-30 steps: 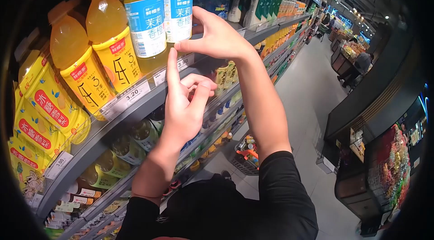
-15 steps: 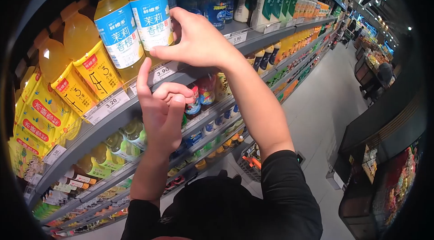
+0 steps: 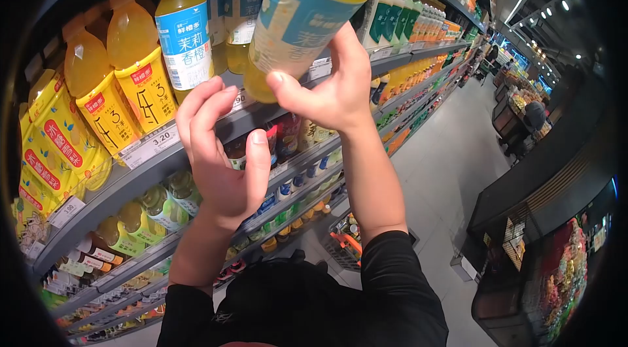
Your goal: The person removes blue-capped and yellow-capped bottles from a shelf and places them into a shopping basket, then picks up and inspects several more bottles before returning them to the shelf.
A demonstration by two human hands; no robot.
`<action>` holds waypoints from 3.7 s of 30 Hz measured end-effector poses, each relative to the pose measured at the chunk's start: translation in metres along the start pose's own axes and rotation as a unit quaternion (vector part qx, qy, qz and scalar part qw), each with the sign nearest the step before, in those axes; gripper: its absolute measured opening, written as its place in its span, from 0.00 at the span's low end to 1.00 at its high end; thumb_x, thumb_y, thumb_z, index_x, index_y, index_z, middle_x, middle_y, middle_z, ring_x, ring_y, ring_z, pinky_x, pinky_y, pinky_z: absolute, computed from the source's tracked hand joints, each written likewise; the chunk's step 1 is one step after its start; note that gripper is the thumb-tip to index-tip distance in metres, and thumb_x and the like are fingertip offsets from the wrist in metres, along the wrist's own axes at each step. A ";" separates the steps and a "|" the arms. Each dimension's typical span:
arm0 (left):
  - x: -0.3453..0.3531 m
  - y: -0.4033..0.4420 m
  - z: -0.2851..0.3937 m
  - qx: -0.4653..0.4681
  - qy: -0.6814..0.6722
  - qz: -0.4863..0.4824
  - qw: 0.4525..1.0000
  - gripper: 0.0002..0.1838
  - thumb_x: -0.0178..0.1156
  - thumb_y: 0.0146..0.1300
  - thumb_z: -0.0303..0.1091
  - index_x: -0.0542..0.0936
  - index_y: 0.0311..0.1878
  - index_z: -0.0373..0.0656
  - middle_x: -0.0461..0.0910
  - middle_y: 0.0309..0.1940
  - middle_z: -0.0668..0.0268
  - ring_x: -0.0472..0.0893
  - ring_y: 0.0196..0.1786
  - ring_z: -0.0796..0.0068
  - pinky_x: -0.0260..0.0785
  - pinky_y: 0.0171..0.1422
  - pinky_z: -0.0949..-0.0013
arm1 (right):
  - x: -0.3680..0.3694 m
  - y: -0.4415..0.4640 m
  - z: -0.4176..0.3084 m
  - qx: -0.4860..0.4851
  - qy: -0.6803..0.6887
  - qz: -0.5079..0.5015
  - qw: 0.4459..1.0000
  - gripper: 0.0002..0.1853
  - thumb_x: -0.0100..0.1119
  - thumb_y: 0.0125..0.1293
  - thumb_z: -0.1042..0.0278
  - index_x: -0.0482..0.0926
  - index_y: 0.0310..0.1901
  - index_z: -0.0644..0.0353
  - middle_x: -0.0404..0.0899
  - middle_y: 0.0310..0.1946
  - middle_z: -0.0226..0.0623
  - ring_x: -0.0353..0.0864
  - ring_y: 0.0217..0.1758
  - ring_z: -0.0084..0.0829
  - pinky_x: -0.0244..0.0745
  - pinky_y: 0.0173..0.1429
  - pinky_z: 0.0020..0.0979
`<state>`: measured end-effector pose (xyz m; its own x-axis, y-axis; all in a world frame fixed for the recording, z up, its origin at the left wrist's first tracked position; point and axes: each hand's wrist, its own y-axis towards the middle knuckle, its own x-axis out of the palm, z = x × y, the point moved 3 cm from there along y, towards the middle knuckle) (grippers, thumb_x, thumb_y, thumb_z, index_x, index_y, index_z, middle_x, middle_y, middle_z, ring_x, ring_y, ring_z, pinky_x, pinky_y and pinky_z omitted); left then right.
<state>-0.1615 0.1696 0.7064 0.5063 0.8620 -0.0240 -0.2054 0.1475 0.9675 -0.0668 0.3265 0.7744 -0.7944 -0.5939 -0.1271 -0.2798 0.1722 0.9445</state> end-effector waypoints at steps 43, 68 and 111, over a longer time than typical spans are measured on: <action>-0.027 -0.010 0.008 -0.329 -0.631 -0.163 0.684 0.35 0.52 0.63 0.51 0.75 0.67 0.33 0.84 0.54 0.52 0.85 0.55 0.63 0.78 0.64 0.62 | 0.080 -0.127 -0.124 0.343 0.099 0.016 0.934 0.50 0.72 0.58 0.52 0.63 0.76 0.75 0.77 0.67 0.46 0.79 0.70 0.37 0.71 0.74 0.38; -0.018 -0.035 -0.008 -0.363 -0.666 -0.094 0.645 0.37 0.53 0.63 0.45 0.68 0.73 0.34 0.82 0.59 0.50 0.85 0.59 0.62 0.79 0.66 0.60 | 0.090 -0.135 -0.108 0.356 0.097 0.049 0.928 0.47 0.68 0.62 0.48 0.66 0.73 0.76 0.80 0.63 0.47 0.82 0.65 0.36 0.73 0.71 0.37; -0.030 -0.029 -0.006 -0.347 -0.699 -0.114 0.615 0.42 0.54 0.58 0.38 0.63 0.77 0.35 0.77 0.65 0.51 0.80 0.67 0.61 0.73 0.74 0.58 | 0.082 -0.130 -0.108 0.352 0.091 0.005 0.932 0.44 0.70 0.61 0.51 0.69 0.72 0.75 0.81 0.62 0.46 0.82 0.65 0.35 0.73 0.71 0.37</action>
<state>-0.1761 0.1423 0.6771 0.7132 -0.4076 0.5703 -0.0581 0.7764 0.6276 -0.0374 0.1709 0.6737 -0.7119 -0.7023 -0.0050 -0.6080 0.6127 0.5050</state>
